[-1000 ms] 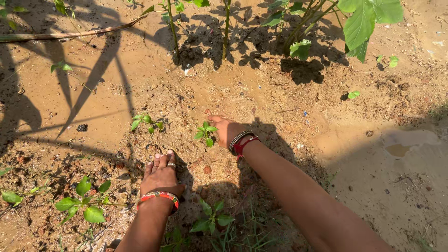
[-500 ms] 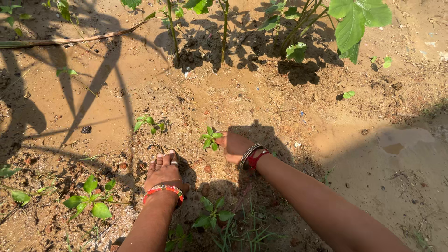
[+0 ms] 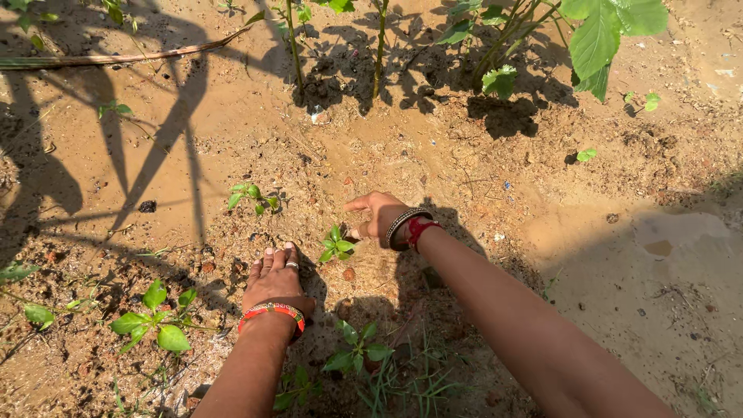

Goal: The person pulls small weeds from the muddy soil around green plants by hand.

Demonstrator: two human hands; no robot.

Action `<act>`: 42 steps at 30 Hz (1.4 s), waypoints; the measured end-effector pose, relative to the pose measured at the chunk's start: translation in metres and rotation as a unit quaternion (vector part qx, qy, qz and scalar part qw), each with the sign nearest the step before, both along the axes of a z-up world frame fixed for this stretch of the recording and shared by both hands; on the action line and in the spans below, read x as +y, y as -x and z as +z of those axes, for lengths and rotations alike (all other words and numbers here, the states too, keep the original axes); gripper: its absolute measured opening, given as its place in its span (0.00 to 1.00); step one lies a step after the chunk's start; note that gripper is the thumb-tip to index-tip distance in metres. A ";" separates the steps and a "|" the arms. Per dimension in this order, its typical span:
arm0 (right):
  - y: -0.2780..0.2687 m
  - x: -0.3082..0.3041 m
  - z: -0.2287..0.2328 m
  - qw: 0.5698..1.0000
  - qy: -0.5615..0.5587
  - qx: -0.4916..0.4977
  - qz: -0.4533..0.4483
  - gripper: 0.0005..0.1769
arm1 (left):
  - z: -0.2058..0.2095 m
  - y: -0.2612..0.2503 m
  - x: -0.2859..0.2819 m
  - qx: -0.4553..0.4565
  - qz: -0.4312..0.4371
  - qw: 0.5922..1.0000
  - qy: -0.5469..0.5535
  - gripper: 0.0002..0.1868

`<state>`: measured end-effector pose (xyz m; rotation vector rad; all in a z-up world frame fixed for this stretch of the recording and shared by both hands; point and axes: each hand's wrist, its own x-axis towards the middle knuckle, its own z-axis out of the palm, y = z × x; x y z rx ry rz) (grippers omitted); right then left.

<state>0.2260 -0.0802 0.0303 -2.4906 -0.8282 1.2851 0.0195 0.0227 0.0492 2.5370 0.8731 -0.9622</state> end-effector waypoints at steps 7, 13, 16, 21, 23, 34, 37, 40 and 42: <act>-0.002 0.042 -0.054 0.933 -0.207 -0.162 0.244 0.51 | -0.001 -0.002 0.002 0.009 0.003 1.000 0.003 0.59; 0.000 0.068 -0.077 0.861 -0.175 -0.282 0.386 0.42 | -0.005 -0.005 0.001 0.012 0.018 1.000 0.002 0.59; -0.009 0.065 -0.080 0.856 -0.198 -0.274 0.390 0.32 | -0.010 -0.004 0.001 0.002 0.017 1.000 -0.003 0.59; -0.010 0.066 -0.081 0.837 -0.216 -0.303 0.401 0.30 | -0.010 -0.006 0.008 0.021 0.019 0.999 0.017 0.59; -0.009 0.064 -0.076 0.854 -0.177 -0.294 0.391 0.30 | -0.009 -0.004 0.010 0.014 0.021 1.000 0.014 0.57; -0.017 0.012 -0.058 0.914 -0.090 -0.230 0.321 0.44 | -0.011 -0.004 0.011 0.026 0.008 1.000 0.012 0.57; -0.006 -0.001 -0.055 0.922 -0.108 -0.235 0.289 0.39 | -0.014 -0.005 0.012 0.053 0.009 0.998 0.021 0.56; 0.011 -0.014 -0.046 0.948 -0.024 -0.225 0.225 0.34 | -0.015 -0.005 0.012 0.056 0.006 0.998 0.017 0.55; 0.023 -0.026 -0.043 0.957 0.004 -0.230 0.179 0.23 | -0.014 -0.005 0.011 0.059 0.003 0.998 0.017 0.55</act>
